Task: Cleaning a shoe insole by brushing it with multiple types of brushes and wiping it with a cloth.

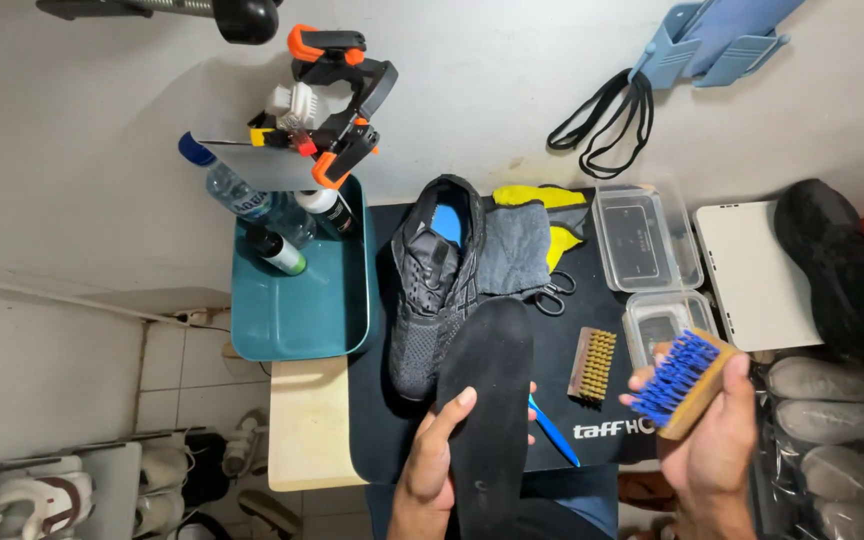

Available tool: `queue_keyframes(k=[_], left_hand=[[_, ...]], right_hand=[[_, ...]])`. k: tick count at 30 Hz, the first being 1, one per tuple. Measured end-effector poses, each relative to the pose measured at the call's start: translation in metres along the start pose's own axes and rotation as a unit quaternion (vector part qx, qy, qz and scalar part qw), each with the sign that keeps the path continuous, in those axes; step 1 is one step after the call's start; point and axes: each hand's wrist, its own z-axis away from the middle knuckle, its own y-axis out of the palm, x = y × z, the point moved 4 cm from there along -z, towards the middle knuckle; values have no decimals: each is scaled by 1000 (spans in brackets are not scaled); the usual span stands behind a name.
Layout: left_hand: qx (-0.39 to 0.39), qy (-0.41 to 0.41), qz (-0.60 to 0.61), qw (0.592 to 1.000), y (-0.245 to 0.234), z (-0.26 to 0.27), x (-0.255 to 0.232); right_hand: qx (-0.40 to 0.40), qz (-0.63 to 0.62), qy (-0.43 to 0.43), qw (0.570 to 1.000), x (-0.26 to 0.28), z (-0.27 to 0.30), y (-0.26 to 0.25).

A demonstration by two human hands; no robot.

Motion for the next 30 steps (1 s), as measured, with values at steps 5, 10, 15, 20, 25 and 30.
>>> queue_keyframes(k=[5, 10, 15, 20, 25, 30], left_hand=[[209, -168, 129, 955, -18, -35, 49], [203, -110, 52, 972, -32, -48, 64], [234, -103, 102, 961, -45, -55, 81], [231, -90, 54, 967, -48, -54, 85], [234, -84, 68, 966, -56, -55, 86], [245, -87, 79, 962, -58, -52, 87]], right_hand=[[-112, -27, 60, 992, 28, -4, -61], [-139, 208, 39, 968, 46, -14, -81], [-138, 537, 94, 827, 65, -14, -34], [-111, 700, 28, 705, 51, -24, -22], [-91, 736, 40, 669, 43, -23, -13], [-95, 745, 48, 659, 43, -19, -12]])
